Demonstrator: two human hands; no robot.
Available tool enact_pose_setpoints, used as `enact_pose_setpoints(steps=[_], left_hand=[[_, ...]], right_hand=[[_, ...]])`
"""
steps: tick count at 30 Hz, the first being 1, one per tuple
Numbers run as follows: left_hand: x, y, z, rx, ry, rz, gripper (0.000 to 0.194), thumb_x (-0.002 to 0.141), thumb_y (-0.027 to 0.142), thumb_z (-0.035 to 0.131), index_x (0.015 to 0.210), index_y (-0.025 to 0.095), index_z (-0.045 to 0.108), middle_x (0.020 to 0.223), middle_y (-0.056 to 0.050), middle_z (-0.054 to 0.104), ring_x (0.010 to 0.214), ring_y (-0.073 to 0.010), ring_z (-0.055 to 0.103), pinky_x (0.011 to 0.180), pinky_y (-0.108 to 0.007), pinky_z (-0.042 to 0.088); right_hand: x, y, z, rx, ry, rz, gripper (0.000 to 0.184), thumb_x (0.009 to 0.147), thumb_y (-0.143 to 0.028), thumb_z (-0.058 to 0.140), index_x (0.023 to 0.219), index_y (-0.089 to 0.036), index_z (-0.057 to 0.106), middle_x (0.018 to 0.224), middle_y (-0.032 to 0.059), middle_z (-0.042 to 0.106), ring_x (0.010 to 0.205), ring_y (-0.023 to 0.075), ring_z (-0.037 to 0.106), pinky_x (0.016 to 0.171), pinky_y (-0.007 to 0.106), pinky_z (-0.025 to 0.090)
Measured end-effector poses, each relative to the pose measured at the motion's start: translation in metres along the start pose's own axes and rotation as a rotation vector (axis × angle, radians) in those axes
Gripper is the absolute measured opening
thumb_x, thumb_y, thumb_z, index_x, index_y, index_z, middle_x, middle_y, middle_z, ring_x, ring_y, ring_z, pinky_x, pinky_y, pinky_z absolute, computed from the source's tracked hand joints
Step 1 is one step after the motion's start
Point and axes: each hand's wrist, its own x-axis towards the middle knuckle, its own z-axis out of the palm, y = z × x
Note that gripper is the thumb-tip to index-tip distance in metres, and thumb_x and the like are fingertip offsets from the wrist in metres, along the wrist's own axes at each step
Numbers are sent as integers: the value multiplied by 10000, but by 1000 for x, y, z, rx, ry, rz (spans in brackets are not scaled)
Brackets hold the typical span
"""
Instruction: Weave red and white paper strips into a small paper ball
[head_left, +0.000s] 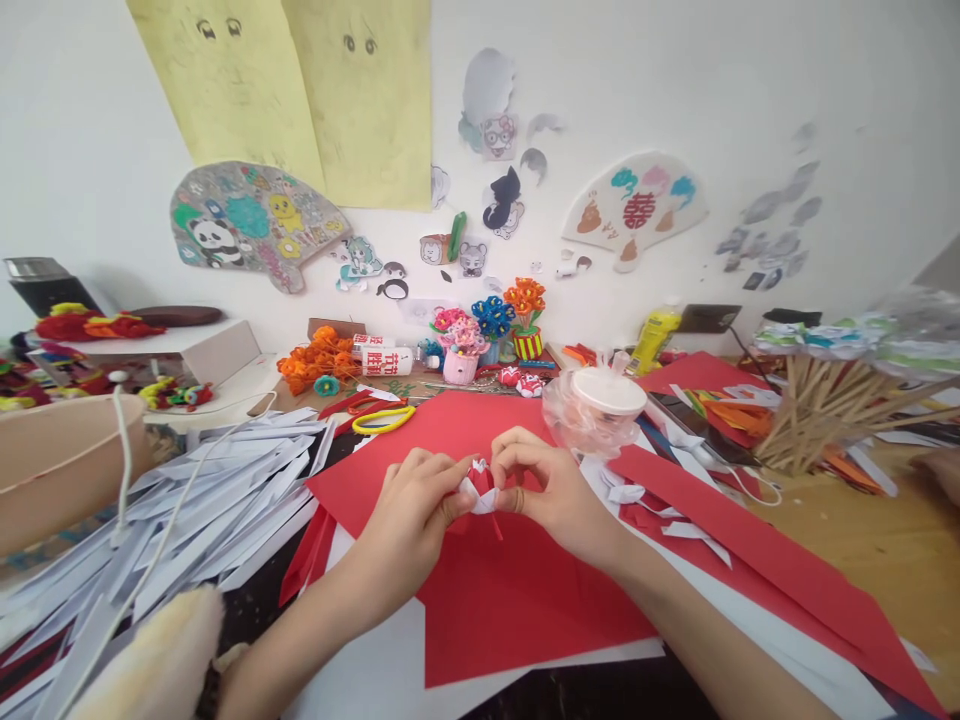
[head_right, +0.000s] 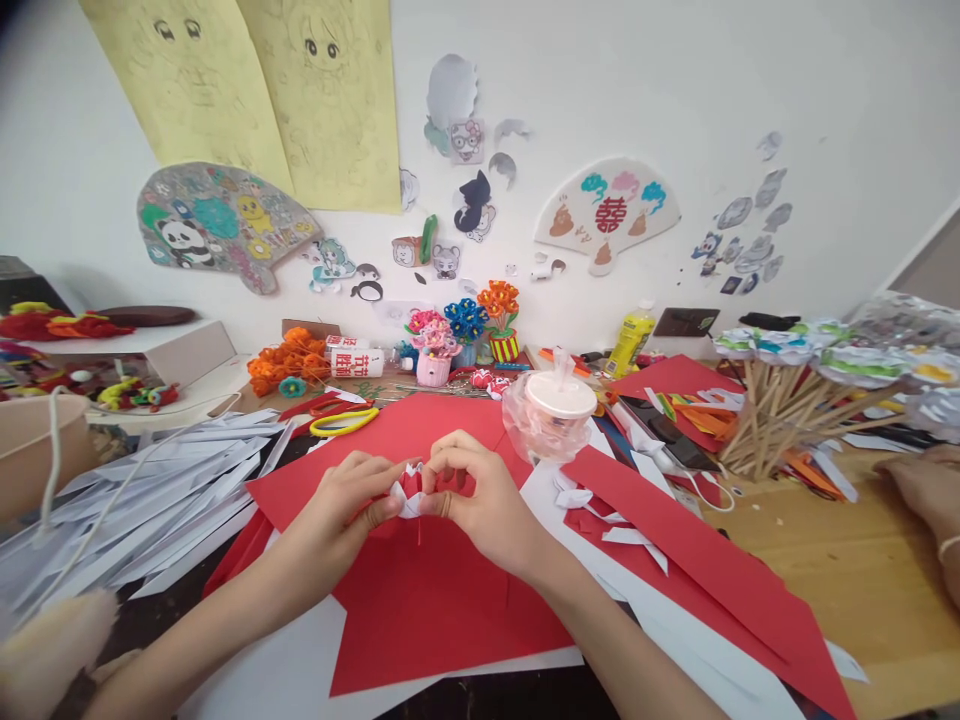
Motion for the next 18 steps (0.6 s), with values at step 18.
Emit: enact_pose_setpoints(steps=[18], left_hand=[[2,4,-2,-121,49,91,254,960,402,473,909,228,650,837,-18,631,834,-195,489,771,-319,398]], right_hand=[[-2,-1,4,-63,129,-49,182,832,-360,663,787,-200,589,874,26,560,738,137,540,664,269,464]])
